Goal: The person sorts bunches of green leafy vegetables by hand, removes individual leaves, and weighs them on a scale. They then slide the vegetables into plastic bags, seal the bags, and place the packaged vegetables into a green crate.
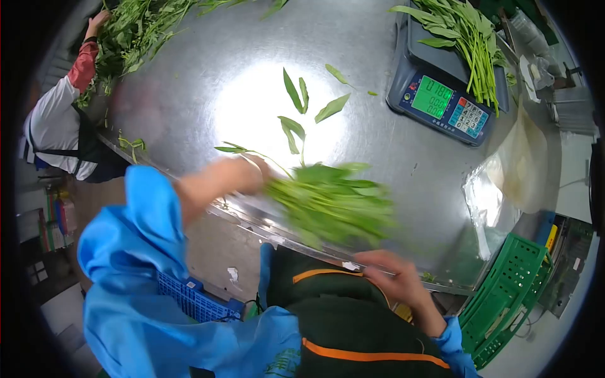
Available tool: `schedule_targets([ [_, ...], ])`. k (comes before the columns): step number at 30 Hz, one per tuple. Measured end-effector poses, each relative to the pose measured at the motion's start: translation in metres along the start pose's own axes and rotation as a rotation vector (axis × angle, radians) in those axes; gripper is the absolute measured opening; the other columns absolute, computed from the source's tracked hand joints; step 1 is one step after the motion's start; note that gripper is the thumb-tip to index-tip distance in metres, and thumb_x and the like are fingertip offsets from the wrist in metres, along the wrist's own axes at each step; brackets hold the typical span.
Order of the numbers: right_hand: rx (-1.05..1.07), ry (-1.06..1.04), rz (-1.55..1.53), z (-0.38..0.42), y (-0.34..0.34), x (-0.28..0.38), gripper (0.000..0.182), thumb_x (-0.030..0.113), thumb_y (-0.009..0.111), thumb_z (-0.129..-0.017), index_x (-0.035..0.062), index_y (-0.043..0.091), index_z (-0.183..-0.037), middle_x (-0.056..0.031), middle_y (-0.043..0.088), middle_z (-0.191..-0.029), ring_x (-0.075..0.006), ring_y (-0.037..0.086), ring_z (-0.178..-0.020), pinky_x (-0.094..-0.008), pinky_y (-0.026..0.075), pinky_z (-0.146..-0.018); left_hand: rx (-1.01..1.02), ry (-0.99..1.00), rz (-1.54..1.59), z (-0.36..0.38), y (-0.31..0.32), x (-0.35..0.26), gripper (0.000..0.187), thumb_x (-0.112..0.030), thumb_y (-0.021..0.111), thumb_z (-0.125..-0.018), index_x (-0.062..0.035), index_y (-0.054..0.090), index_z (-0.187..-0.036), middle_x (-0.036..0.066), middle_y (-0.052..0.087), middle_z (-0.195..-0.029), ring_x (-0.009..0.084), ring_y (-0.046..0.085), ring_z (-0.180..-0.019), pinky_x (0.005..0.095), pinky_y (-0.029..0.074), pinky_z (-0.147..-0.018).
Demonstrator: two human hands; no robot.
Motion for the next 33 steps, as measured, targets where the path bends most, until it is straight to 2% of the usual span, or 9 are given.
schedule_targets([
  [2,-0.366,0.279,-0.157,0.029,-0.011,-0.040,0.023,0.005,0.052,-0.085,0.0005,0.055,-0.108,-0.0070,0.062,-0.101,-0.0152,0.057,-0.094,-0.0271,0.044,-0.084,-0.089,-0.278,-0.122,0.024,0.022,0.134,0.030,-0.012,0.065,-0.069,-0.0124,0.064,-0.098,0.010,0.065,-0.091,0.0268,0.062,-0.083,0.0364,0.050,-0.071],
  [3,-0.560,0.276,-0.214,0.036,-0.012,-0.055,0.023,0.004,0.051,-0.085,0.0002,0.055,-0.107,-0.0080,0.062,-0.099,-0.0145,0.058,-0.091,-0.0256,0.044,-0.083,-0.037,-0.691,-0.245,0.069,-0.010,0.160,0.032,-0.010,0.068,-0.065,-0.0123,0.064,-0.097,0.009,0.065,-0.092,0.0246,0.063,-0.084,0.0351,0.052,-0.069],
  [8,-0.581,0.268,-0.236,0.017,-0.007,-0.054,0.021,0.003,0.051,-0.085,-0.0003,0.055,-0.105,-0.0097,0.062,-0.095,-0.0133,0.059,-0.088,-0.0247,0.044,-0.080,-0.684,-1.385,-0.023,0.170,-0.049,0.292,0.035,-0.021,0.063,-0.073,-0.0043,0.056,-0.104,0.018,0.062,-0.097,0.0298,0.062,-0.088,0.0387,0.051,-0.070],
  [13,-0.504,0.258,-0.260,-0.002,0.009,-0.049,0.016,0.003,0.050,-0.086,0.0002,0.058,-0.100,-0.0093,0.063,-0.091,-0.0142,0.062,-0.084,-0.0248,0.048,-0.075,-1.503,-0.723,0.158,0.120,-0.098,0.185,0.024,-0.026,0.054,-0.081,-0.0080,0.051,-0.095,0.020,0.061,-0.075,0.0367,0.061,-0.074,0.0452,0.049,-0.062],
  [18,-0.383,0.149,-0.095,-0.054,-0.005,-0.020,0.016,0.004,0.051,-0.086,0.0010,0.058,-0.100,-0.0100,0.063,-0.093,-0.0153,0.062,-0.085,-0.0250,0.048,-0.076,-0.837,-0.086,0.073,-0.015,-0.099,0.035,0.023,-0.012,0.040,-0.083,-0.0061,0.050,-0.104,0.016,0.062,-0.080,0.0313,0.062,-0.074,0.0414,0.050,-0.065],
  [21,-0.334,0.123,-0.017,-0.061,-0.022,-0.007,0.017,0.004,0.051,-0.086,0.0013,0.058,-0.101,-0.0101,0.062,-0.096,-0.0152,0.061,-0.086,-0.0252,0.048,-0.076,-0.489,-0.210,0.064,-0.034,-0.079,0.091,0.025,-0.005,0.048,-0.077,-0.0043,0.062,-0.097,0.019,0.062,-0.092,0.0298,0.062,-0.086,0.0370,0.049,-0.076],
  [26,-0.369,0.325,-0.268,-0.047,-0.023,-0.049,0.024,0.008,0.051,-0.087,0.0008,0.053,-0.109,-0.0097,0.061,-0.100,-0.0135,0.059,-0.090,-0.0257,0.047,-0.077,-0.898,-0.279,1.619,0.086,-0.072,0.165,0.020,-0.022,0.058,-0.082,-0.0070,0.058,-0.095,0.000,0.050,-0.062,0.0080,0.049,-0.053,0.0235,0.042,-0.045],
  [30,-0.257,0.178,-0.416,-0.100,-0.021,-0.018,0.030,0.011,0.050,-0.088,0.0006,0.048,-0.116,-0.0101,0.060,-0.102,-0.0137,0.058,-0.091,-0.0256,0.045,-0.080,-1.156,0.519,2.598,0.068,-0.063,0.056,0.025,-0.026,0.055,-0.086,-0.0074,0.053,-0.103,-0.001,0.048,-0.066,0.0080,0.046,-0.054,0.0240,0.043,-0.048],
  [33,-0.299,0.147,-0.624,-0.133,-0.018,-0.012,0.036,0.014,0.050,-0.089,0.0008,0.044,-0.121,-0.0112,0.059,-0.103,-0.0147,0.057,-0.090,-0.0255,0.044,-0.081,-0.821,1.088,2.982,0.005,-0.030,-0.064,0.027,-0.020,0.051,-0.088,-0.0091,0.051,-0.112,0.007,0.057,-0.088,0.0184,0.054,-0.084,0.0340,0.046,-0.077],
])
Point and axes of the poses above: each hand's wrist, its own z-axis away from the middle knuckle, its own y-axis out of the palm, x = y × z, the point moved 1 cm from there along -z, towards the middle knuckle
